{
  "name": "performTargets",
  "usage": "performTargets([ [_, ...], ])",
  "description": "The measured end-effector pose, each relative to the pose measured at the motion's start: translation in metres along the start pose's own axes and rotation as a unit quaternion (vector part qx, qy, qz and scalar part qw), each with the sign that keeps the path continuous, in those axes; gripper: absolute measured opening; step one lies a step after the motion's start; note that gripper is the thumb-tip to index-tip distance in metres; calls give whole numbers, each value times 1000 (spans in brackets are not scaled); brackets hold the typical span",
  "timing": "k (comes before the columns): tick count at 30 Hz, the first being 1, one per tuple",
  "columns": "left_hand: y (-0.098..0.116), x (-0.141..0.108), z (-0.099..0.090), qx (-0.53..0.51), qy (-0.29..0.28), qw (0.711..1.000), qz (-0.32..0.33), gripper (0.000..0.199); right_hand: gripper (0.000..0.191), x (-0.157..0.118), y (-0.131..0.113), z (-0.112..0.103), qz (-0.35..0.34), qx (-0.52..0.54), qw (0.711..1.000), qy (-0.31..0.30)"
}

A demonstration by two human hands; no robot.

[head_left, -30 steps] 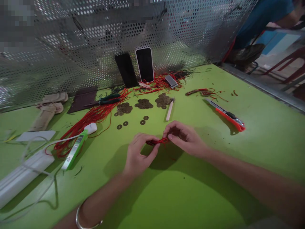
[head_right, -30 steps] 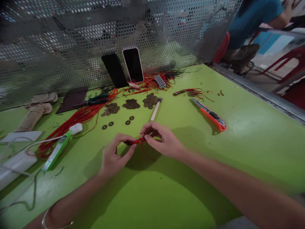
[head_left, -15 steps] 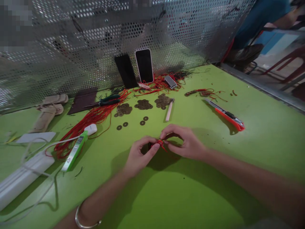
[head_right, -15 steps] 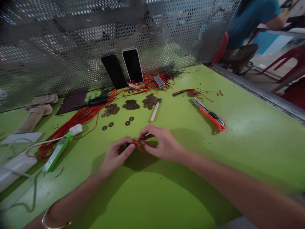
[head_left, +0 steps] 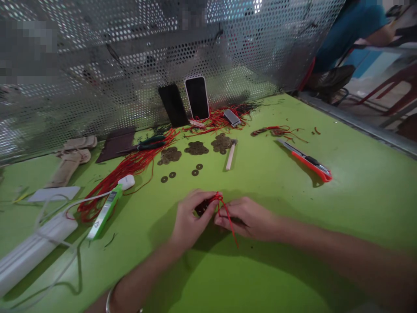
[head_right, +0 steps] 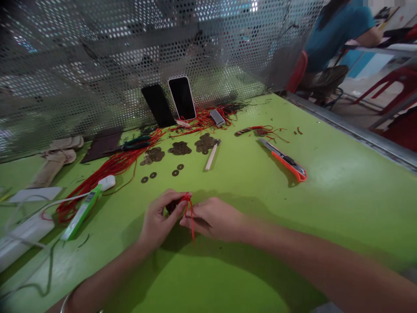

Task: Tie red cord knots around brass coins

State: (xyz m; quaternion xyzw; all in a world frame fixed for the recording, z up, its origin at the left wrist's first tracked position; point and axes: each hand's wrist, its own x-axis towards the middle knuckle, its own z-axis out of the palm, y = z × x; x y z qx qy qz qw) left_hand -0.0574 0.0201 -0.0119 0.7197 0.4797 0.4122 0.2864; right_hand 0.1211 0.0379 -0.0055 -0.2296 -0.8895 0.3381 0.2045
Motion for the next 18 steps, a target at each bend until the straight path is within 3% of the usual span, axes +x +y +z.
performTargets([
  [6,4,2,0,94,-10,994,51,16,32,-3,-4,-5,41,122,990,63],
  [13,4,3,-1,88,-2,995,55,13,33,-4,2,-3,50,172,980,88],
  [18,2,3,-1,29,18,999,24,11,42,-4,6,-8,146,336,917,155],
])
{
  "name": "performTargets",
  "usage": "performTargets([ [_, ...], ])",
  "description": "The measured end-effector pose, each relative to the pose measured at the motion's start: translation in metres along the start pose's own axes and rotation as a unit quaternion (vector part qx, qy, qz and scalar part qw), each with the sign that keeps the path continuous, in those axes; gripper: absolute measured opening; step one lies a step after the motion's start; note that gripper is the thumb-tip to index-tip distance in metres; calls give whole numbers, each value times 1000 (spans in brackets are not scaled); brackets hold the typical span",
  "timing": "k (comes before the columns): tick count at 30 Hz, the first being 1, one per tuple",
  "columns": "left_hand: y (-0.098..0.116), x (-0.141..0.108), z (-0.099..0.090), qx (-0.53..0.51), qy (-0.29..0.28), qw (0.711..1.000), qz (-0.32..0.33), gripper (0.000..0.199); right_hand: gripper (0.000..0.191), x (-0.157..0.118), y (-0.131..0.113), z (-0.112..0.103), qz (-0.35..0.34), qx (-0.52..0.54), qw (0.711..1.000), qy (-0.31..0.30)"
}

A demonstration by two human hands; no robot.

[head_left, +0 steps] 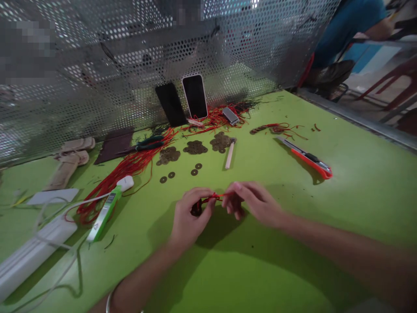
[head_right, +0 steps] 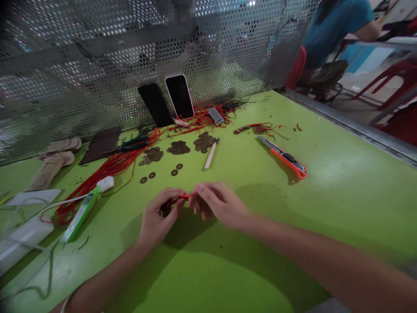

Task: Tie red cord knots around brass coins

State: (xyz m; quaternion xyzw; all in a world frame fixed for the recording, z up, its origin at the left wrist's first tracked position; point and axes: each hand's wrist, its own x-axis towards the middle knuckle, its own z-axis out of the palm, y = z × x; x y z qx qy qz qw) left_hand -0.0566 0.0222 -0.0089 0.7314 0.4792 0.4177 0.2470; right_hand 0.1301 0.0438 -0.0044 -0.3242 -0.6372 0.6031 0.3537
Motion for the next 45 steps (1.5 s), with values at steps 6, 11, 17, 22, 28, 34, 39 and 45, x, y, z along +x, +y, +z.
performTargets([
  [6,0,0,2,-20,-12,1000,19,12,15,8,0,-4,-53,-146,986,55],
  [11,0,0,3,-4,-8,999,34,12,12,6,2,-2,-124,-163,979,12],
  [17,1,-1,2,6,-4,1000,9,14,16,7,-4,-7,-167,-207,964,-8],
  [22,0,-2,1,-9,-5,1000,-13,14,17,8,-7,-9,-188,-245,951,-27],
  [28,1,-1,2,-14,-8,1000,10,13,13,8,-7,-12,-173,-237,955,-48],
  [34,2,0,1,-17,-13,1000,1,13,12,9,-7,-14,-167,-247,953,-55],
  [39,2,0,2,-5,-20,999,31,13,9,7,-8,-10,-128,-257,955,-67],
  [45,4,-2,3,18,-37,996,79,15,5,8,-2,-3,-15,-206,978,7],
])
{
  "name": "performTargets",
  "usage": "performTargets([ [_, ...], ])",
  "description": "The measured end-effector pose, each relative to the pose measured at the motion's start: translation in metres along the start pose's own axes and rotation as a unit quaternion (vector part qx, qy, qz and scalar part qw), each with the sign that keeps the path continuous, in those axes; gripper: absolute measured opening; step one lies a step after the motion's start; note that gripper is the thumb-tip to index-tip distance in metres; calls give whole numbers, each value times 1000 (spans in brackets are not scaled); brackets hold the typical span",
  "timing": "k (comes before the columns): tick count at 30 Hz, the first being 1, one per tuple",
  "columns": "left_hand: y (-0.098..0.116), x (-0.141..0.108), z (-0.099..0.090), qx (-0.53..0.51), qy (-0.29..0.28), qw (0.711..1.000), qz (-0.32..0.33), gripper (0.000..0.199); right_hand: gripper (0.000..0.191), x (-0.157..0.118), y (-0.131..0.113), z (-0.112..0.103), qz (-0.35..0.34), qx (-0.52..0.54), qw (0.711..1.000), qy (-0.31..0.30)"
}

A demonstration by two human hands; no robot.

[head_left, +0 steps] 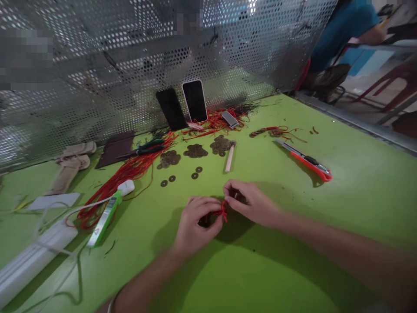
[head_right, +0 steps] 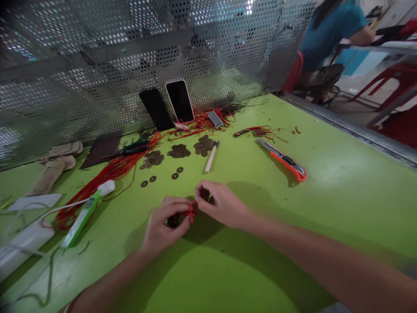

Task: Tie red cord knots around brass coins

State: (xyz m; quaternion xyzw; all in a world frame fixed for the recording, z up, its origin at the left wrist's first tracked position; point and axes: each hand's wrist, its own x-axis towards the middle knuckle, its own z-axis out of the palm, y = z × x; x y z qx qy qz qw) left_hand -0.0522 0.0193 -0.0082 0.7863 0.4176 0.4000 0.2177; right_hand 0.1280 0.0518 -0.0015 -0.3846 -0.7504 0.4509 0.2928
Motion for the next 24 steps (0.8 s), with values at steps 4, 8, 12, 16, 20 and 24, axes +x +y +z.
performTargets([
  [4,2,0,-1,8,26,999,-42,12,13,-1,0,1,-42,23,999,-3],
  [8,0,0,-2,-9,35,995,-92,12,9,-2,-2,0,-39,58,997,13],
  [12,-2,0,0,-16,3,997,-77,12,16,1,-1,-2,50,183,981,28],
  [16,-3,0,0,-57,-16,991,-123,11,25,5,5,-4,92,263,957,74],
  [20,-6,0,-2,-122,46,973,-190,11,47,4,7,-5,84,165,983,-7],
  [24,-8,1,-3,-133,81,964,-214,10,26,0,2,-3,58,32,995,-78],
])
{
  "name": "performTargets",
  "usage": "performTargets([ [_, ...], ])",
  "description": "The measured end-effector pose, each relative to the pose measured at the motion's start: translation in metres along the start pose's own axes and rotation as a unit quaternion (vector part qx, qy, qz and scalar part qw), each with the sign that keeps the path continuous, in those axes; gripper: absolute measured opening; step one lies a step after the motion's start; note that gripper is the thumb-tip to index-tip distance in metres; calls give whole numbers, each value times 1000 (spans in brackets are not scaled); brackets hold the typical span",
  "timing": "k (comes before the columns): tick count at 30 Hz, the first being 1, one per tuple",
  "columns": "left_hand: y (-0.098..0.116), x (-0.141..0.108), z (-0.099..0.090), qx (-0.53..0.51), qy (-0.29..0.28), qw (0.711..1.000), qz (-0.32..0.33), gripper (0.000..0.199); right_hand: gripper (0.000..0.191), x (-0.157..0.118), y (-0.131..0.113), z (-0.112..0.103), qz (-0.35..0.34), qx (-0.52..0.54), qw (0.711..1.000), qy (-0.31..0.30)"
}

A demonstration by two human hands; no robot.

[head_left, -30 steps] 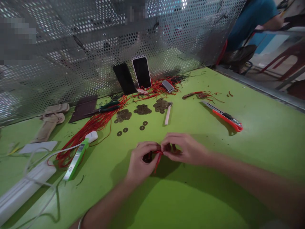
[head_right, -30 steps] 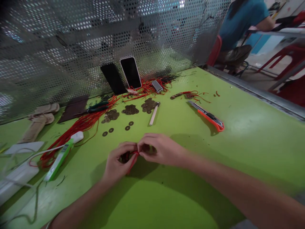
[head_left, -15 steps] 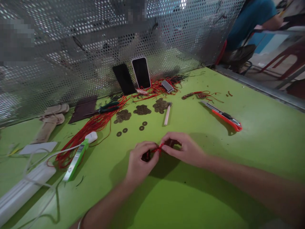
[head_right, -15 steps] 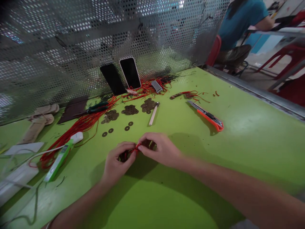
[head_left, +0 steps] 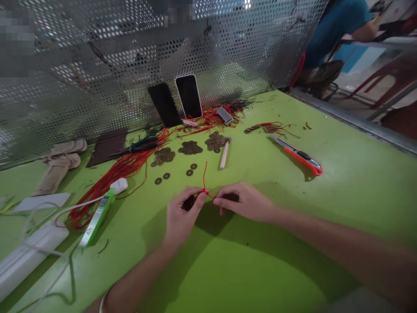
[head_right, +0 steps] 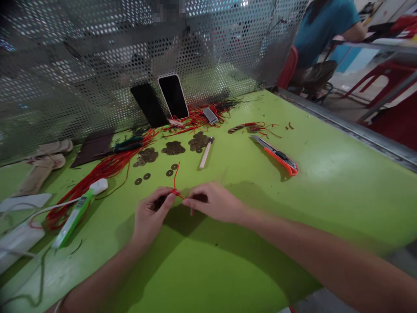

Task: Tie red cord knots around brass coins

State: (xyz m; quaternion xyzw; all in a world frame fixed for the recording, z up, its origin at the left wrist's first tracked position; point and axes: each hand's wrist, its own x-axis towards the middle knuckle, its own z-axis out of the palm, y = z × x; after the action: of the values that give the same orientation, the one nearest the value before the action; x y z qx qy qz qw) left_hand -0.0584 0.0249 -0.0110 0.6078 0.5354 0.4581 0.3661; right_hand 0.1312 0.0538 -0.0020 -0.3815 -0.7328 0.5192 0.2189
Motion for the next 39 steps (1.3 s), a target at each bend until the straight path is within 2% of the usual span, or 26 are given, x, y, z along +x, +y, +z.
performTargets([
  [3,-2,0,1,-20,11,1000,-6,12,29,-2,-3,2,-13,-47,999,2],
  [7,-7,1,1,-44,72,996,-24,15,32,-2,-4,2,-33,-89,995,-9],
  [10,-10,1,1,-52,97,994,-27,17,33,-1,-2,1,-43,-106,993,-13],
  [18,-12,3,1,-86,72,993,-46,17,32,-2,2,1,-26,-107,994,-10],
  [24,-12,3,3,-122,84,988,-41,15,32,-2,0,-3,-43,-134,990,-25],
  [31,-6,4,-1,-96,46,994,-27,10,28,1,-4,-3,-47,-175,983,-6],
  [36,-3,-3,-1,-19,-44,999,-10,8,29,3,-8,-1,-36,-63,995,70],
  [39,0,-6,2,-3,-89,996,17,8,25,3,-9,1,-26,16,996,90],
])
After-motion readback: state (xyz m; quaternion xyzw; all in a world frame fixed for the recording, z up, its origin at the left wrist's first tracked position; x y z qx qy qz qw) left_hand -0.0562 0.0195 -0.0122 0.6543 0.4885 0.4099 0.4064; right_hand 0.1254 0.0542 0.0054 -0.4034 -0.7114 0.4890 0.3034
